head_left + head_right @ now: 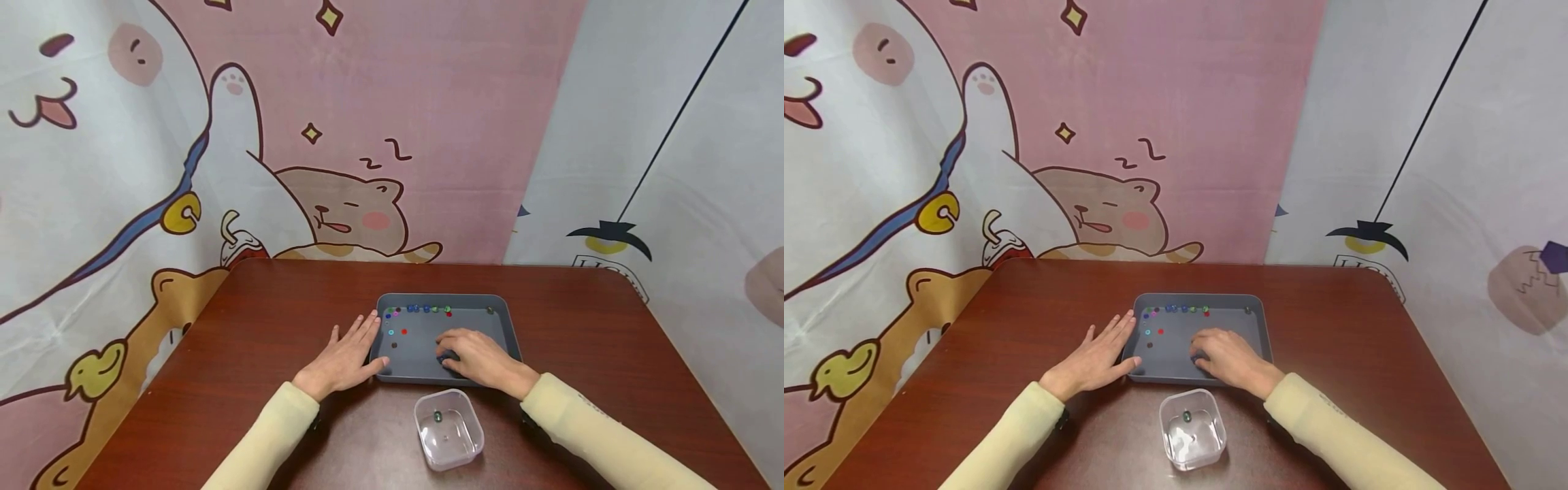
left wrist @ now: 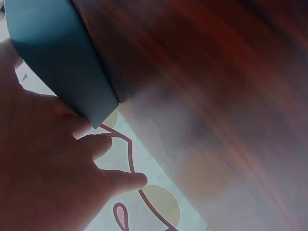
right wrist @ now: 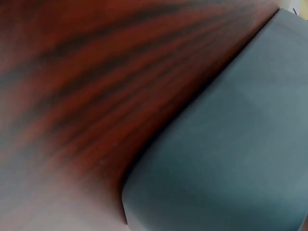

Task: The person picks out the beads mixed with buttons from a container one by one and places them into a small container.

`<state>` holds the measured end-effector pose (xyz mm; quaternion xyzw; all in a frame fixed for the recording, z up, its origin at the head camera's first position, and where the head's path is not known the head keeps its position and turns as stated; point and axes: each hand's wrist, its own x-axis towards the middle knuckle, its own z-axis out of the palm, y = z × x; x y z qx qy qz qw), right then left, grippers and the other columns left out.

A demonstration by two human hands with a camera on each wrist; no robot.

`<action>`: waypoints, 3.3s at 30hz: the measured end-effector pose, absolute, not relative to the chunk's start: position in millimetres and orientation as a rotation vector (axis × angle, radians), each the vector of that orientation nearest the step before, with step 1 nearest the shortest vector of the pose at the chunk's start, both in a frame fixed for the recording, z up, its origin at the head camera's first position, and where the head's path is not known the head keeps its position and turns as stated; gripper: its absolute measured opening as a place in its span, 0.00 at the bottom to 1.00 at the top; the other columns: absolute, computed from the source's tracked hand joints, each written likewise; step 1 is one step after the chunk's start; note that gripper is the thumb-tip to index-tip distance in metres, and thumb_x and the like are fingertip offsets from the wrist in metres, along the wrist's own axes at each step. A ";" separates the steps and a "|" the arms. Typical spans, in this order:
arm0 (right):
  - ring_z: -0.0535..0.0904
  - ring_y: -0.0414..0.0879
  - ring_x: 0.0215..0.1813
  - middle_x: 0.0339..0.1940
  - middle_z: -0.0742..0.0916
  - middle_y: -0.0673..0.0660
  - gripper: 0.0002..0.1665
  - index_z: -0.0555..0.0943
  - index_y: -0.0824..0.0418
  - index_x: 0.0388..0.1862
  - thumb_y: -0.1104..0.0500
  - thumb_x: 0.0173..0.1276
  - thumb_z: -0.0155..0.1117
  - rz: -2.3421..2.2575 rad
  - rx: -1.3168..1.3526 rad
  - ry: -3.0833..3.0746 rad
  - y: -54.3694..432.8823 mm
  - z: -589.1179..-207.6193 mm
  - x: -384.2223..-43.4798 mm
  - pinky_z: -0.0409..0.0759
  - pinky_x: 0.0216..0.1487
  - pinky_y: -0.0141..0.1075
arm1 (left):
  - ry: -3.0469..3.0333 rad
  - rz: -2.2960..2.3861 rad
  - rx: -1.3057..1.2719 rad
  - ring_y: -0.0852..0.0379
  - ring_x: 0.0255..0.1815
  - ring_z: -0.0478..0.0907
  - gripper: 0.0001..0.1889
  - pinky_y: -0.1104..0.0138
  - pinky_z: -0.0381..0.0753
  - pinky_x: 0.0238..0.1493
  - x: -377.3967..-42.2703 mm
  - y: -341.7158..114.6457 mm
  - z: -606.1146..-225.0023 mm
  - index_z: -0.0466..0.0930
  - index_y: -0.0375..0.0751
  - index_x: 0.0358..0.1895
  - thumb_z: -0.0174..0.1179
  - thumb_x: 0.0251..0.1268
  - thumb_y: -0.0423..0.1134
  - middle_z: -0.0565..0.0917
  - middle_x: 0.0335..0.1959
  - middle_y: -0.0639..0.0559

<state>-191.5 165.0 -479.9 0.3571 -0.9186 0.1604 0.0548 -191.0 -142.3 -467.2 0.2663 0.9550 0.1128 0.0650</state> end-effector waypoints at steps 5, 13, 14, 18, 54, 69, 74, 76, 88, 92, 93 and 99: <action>0.85 0.55 0.57 0.55 0.88 0.57 0.09 0.90 0.56 0.42 0.62 0.63 0.78 0.499 1.085 -2.772 164.5 -479.4 -190.3 0.83 0.55 0.52 | 2.879 0.343 0.789 0.42 0.85 0.46 0.46 0.31 0.47 0.75 -190.7 -143.0 -468.1 0.47 0.39 0.85 0.47 0.77 0.67 0.45 0.86 0.48; 0.84 0.55 0.59 0.57 0.88 0.57 0.09 0.89 0.57 0.45 0.61 0.67 0.76 0.549 1.065 -2.778 167.7 -475.6 -187.8 0.81 0.57 0.54 | 2.880 0.337 0.785 0.43 0.85 0.45 0.46 0.31 0.47 0.75 -191.1 -143.5 -469.4 0.46 0.40 0.85 0.46 0.77 0.67 0.44 0.86 0.49; 0.84 0.55 0.59 0.57 0.88 0.57 0.09 0.89 0.58 0.45 0.60 0.67 0.75 0.554 1.064 -2.774 168.1 -475.0 -187.6 0.81 0.58 0.54 | 2.879 0.335 0.784 0.43 0.85 0.45 0.46 0.31 0.47 0.75 -191.1 -143.5 -469.4 0.46 0.40 0.85 0.46 0.77 0.67 0.44 0.86 0.50; 0.83 0.55 0.61 0.57 0.87 0.56 0.09 0.89 0.57 0.47 0.59 0.69 0.73 0.601 1.048 -2.769 169.4 -471.2 -186.2 0.80 0.60 0.55 | 2.878 0.344 0.787 0.42 0.85 0.45 0.46 0.31 0.47 0.75 -191.3 -143.6 -469.6 0.46 0.40 0.85 0.46 0.77 0.67 0.44 0.86 0.49; 0.81 0.48 0.66 0.61 0.86 0.48 0.09 0.89 0.46 0.47 0.55 0.68 0.76 0.875 0.927 -2.597 191.3 -438.5 -153.9 0.83 0.58 0.51 | 2.884 0.353 0.804 0.41 0.85 0.47 0.46 0.31 0.48 0.74 -191.0 -143.4 -469.2 0.47 0.39 0.85 0.45 0.77 0.67 0.46 0.86 0.48; 0.78 0.46 0.69 0.63 0.84 0.44 0.07 0.88 0.46 0.45 0.54 0.70 0.74 0.956 0.992 -2.548 198.9 -422.6 -138.5 0.81 0.60 0.46 | 2.883 0.350 0.806 0.41 0.85 0.46 0.46 0.30 0.48 0.74 -191.8 -143.7 -469.3 0.46 0.39 0.85 0.46 0.78 0.66 0.45 0.86 0.48; 0.79 0.46 0.68 0.64 0.84 0.44 0.08 0.88 0.44 0.46 0.55 0.70 0.74 0.971 1.026 -2.527 199.8 -421.6 -133.8 0.81 0.59 0.41 | 2.883 0.348 0.800 0.41 0.85 0.46 0.46 0.31 0.48 0.75 -191.8 -143.8 -469.6 0.46 0.40 0.85 0.46 0.78 0.67 0.45 0.86 0.48; 0.79 0.46 0.68 0.64 0.84 0.44 0.09 0.88 0.44 0.47 0.55 0.70 0.74 0.986 1.046 -2.515 199.6 -421.5 -131.9 0.81 0.59 0.39 | 2.880 0.355 0.798 0.41 0.85 0.46 0.46 0.31 0.48 0.75 -191.6 -143.7 -469.6 0.46 0.40 0.85 0.47 0.78 0.66 0.45 0.86 0.48; 0.79 0.46 0.67 0.63 0.85 0.46 0.17 0.86 0.40 0.51 0.59 0.68 0.75 1.037 1.151 -2.418 199.5 -420.4 -123.6 0.71 0.62 0.21 | 2.880 0.367 0.800 0.40 0.85 0.47 0.46 0.31 0.48 0.75 -191.4 -143.6 -470.7 0.47 0.39 0.85 0.47 0.78 0.66 0.46 0.86 0.48; 0.79 0.46 0.68 0.63 0.85 0.47 0.18 0.85 0.39 0.51 0.59 0.68 0.75 1.048 1.180 -2.413 199.9 -420.7 -120.8 0.72 0.62 0.22 | 2.878 0.385 0.803 0.40 0.84 0.47 0.45 0.31 0.49 0.74 -191.7 -143.5 -471.7 0.48 0.39 0.84 0.47 0.78 0.65 0.46 0.86 0.48; 0.78 0.46 0.69 0.63 0.85 0.47 0.18 0.85 0.40 0.51 0.60 0.68 0.75 1.054 1.196 -2.407 200.0 -421.2 -120.1 0.72 0.62 0.23 | 2.878 0.386 0.802 0.40 0.84 0.47 0.45 0.31 0.49 0.74 -191.7 -143.4 -471.8 0.48 0.39 0.84 0.47 0.78 0.65 0.46 0.86 0.48; 0.78 0.48 0.69 0.64 0.84 0.48 0.15 0.85 0.42 0.50 0.59 0.69 0.75 1.081 1.283 -2.387 198.0 -427.0 -114.7 0.73 0.63 0.24 | 2.880 0.385 0.800 0.40 0.84 0.47 0.45 0.31 0.49 0.74 -191.9 -143.0 -471.6 0.48 0.39 0.85 0.48 0.78 0.65 0.46 0.86 0.48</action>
